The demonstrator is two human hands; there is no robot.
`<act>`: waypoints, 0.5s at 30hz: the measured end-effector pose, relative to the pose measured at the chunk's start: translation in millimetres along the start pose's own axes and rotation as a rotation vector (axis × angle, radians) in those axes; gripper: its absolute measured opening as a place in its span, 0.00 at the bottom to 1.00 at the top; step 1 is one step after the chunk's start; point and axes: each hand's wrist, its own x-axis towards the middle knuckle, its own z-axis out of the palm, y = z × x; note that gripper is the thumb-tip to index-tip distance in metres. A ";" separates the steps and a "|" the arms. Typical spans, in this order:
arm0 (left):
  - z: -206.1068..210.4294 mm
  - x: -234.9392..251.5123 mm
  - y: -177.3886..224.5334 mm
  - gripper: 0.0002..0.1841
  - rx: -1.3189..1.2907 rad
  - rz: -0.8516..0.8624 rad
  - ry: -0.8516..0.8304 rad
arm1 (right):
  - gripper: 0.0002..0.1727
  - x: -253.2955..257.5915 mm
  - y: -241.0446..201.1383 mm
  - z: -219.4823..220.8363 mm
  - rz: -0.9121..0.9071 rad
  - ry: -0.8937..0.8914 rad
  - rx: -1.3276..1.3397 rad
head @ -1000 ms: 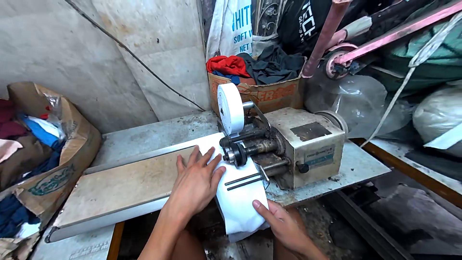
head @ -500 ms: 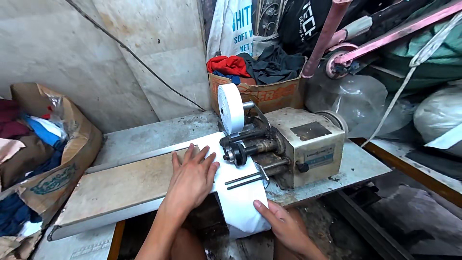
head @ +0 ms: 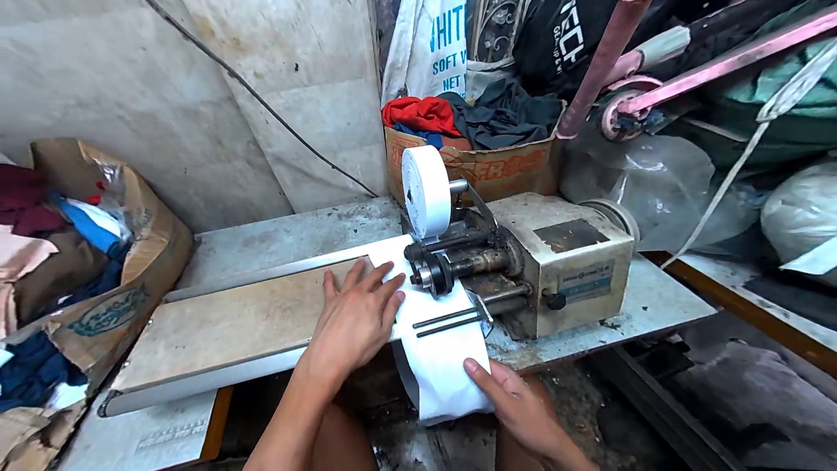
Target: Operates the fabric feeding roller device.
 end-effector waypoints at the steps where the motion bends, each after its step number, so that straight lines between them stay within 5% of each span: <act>1: -1.7 1.3 -1.1 0.30 0.008 -0.019 -0.004 | 0.19 -0.2 -0.1 0.5 0.002 0.003 0.000; 8: 1.6 -8.2 1.8 0.28 -0.029 0.028 0.110 | 0.18 -1.1 3.0 -0.4 -0.011 -0.007 -0.010; 12: 28.3 -75.1 19.6 0.18 -0.585 0.228 0.445 | 0.17 -3.9 3.1 -2.0 -0.017 0.008 0.009; 15: 108.7 -113.5 7.6 0.15 -0.823 -0.004 0.021 | 0.17 -5.3 1.6 -4.2 0.001 0.008 -0.008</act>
